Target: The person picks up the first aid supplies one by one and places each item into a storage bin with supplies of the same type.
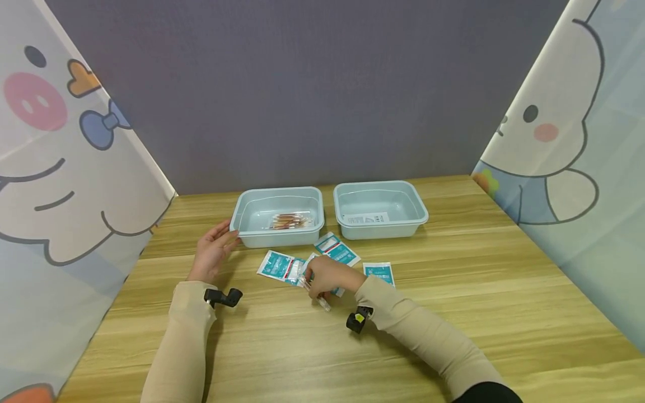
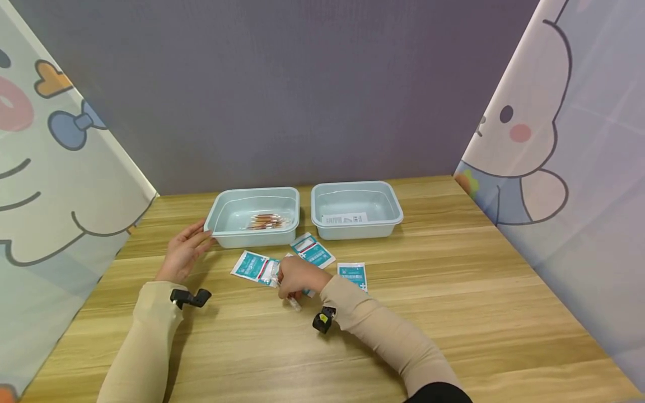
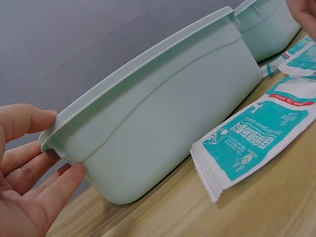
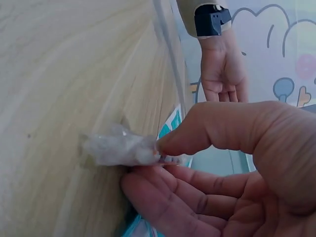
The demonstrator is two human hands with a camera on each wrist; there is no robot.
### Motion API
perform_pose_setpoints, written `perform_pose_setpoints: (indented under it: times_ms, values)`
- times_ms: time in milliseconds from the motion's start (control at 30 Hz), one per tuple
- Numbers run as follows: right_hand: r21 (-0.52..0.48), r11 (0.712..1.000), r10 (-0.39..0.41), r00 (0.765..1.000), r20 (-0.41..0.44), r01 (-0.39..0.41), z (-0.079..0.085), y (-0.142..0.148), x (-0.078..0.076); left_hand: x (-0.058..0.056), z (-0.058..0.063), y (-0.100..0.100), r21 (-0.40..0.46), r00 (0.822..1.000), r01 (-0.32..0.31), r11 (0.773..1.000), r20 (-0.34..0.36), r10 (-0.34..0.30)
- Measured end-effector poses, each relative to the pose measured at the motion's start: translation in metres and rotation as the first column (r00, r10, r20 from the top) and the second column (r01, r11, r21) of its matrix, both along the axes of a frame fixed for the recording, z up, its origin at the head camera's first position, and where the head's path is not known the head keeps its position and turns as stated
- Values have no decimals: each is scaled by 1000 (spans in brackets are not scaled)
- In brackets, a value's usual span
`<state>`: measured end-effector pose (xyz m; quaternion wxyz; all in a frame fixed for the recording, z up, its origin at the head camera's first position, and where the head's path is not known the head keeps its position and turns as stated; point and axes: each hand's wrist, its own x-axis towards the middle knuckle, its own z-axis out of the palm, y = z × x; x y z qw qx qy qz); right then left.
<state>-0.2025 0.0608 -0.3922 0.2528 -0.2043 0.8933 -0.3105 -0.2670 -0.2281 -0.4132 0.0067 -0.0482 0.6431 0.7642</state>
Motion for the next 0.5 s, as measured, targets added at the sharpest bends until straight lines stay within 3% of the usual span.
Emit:
perform_pose_setpoints:
  times_ms: [500]
  values:
    - [-91, 996, 10, 999, 41, -6, -7, 12, -12, 1, 0, -2, 11, 1000, 19, 1000, 2, -19]
